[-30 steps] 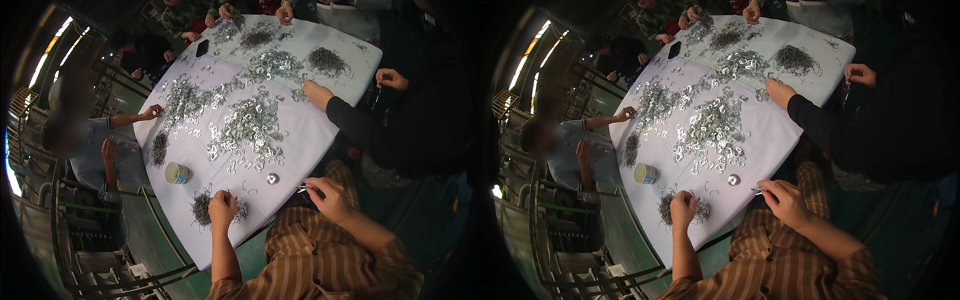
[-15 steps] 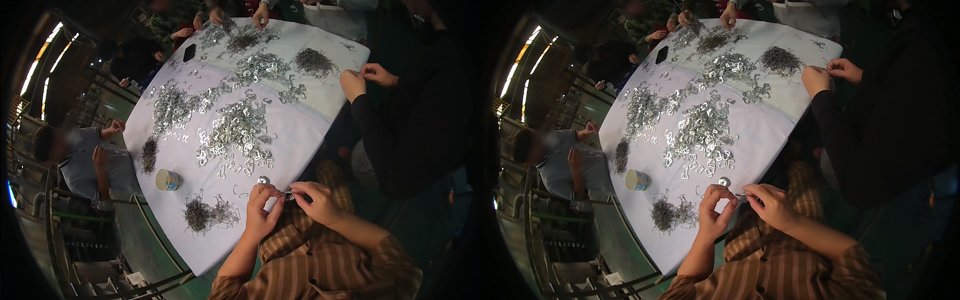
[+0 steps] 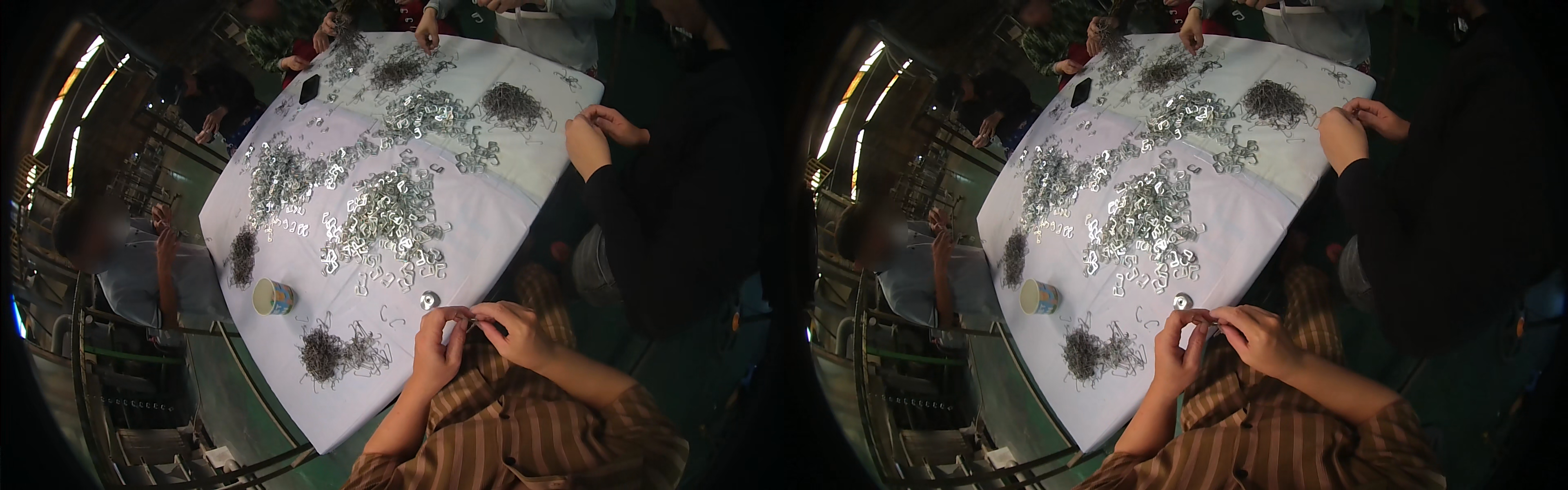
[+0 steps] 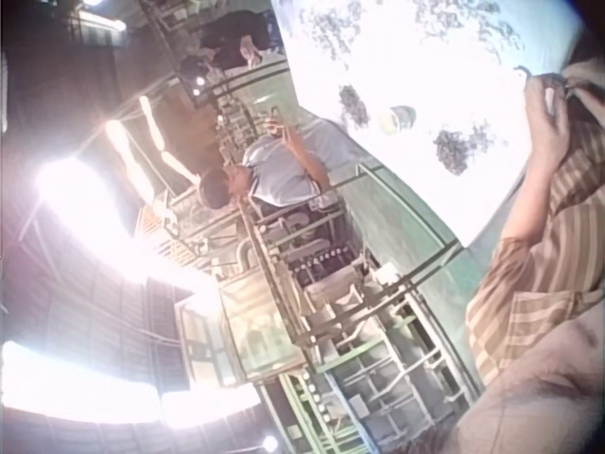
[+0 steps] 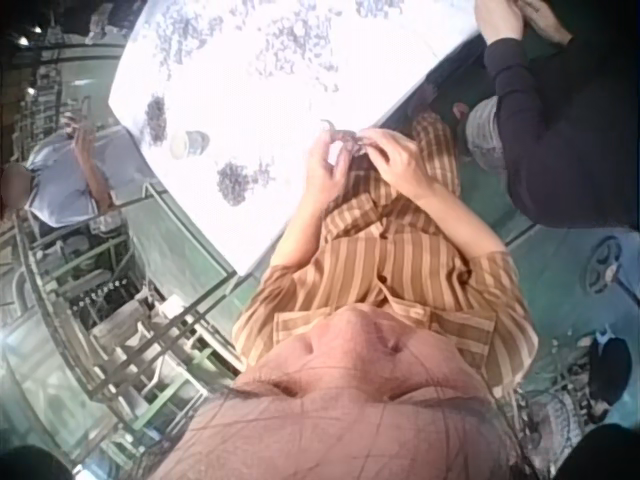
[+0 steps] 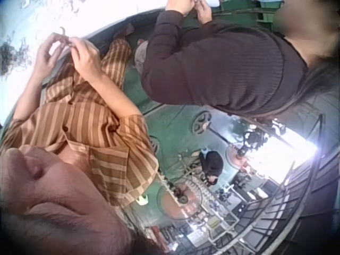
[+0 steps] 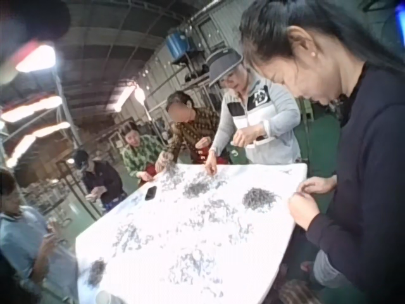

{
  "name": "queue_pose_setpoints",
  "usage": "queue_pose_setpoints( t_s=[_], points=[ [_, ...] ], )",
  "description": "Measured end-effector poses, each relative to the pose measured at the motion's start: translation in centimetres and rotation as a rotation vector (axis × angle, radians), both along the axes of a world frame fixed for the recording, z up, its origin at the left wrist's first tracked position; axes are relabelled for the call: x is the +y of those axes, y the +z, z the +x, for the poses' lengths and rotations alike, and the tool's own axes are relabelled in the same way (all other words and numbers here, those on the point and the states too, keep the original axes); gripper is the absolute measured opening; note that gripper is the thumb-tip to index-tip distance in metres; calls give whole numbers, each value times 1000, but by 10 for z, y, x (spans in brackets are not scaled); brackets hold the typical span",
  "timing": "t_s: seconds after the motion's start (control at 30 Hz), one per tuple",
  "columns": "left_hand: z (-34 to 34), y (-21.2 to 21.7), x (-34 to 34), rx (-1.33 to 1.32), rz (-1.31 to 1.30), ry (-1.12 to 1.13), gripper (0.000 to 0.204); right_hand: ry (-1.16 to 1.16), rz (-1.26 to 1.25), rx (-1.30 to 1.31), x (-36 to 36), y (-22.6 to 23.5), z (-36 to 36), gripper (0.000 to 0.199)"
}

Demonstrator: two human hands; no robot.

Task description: The person sits at a table with several others and repeatedly picks up small metal clips and wire pieces, then joins them together by hand. The assembled units are placed back on the table among other similar parts.

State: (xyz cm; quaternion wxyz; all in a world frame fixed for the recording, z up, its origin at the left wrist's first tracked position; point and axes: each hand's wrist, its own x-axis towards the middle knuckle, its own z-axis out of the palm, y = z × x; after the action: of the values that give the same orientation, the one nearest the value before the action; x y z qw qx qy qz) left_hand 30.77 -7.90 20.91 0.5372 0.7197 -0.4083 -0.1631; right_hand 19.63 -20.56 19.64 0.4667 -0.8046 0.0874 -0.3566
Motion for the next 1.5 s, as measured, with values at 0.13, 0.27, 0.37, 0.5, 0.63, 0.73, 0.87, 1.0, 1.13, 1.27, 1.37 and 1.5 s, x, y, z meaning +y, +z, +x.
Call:
queue_pose_setpoints(
  t_s=[0.13, 0.27, 0.37, 0.5, 0.63, 0.73, 0.87, 1.0, 1.13, 1.27, 1.37, 1.5],
  points=[
    [-2, -2, 4, -63, 13, 7, 16, 5, 54, 40, -13, -10, 13, 21],
    [-7, 1, 4, -201, -15, -41, 13, -49, -46, 150, -33, -46, 58, 17],
    [-11, 0, 4, -225, -17, -59, 16, -57, -154, 299, -36, -72, 93, 20],
    [-14, 1, 4, -224, -16, -73, 18, -83, -221, 437, -31, -76, 116, 24],
    [-13, -2, 3, -226, 7, -80, 19, -80, -135, 444, -30, -84, 123, 24],
    [-12, -7, 2, -233, 9, -73, 19, 3, -21, 499, -40, -82, 120, 18],
    [-11, -9, -3, -216, 8, -58, 19, -37, 102, 380, -42, -63, 95, 13],
    [-11, -12, -9, -252, 20, -19, 18, 47, 385, 371, -44, -40, 67, 14],
    [-13, -8, -12, -290, 27, 59, 17, 97, 736, 299, -33, -14, 42, 16],
    [-14, -6, -17, -360, 32, 86, 17, 104, 868, 232, -23, -12, 25, 16],
    [-14, -10, -17, -410, 25, 107, 18, 110, 807, 198, -18, -8, 21, 16],
    [-16, -12, -16, -451, 24, 127, 18, 102, 845, 138, -13, -4, 17, 17]
  ],
)
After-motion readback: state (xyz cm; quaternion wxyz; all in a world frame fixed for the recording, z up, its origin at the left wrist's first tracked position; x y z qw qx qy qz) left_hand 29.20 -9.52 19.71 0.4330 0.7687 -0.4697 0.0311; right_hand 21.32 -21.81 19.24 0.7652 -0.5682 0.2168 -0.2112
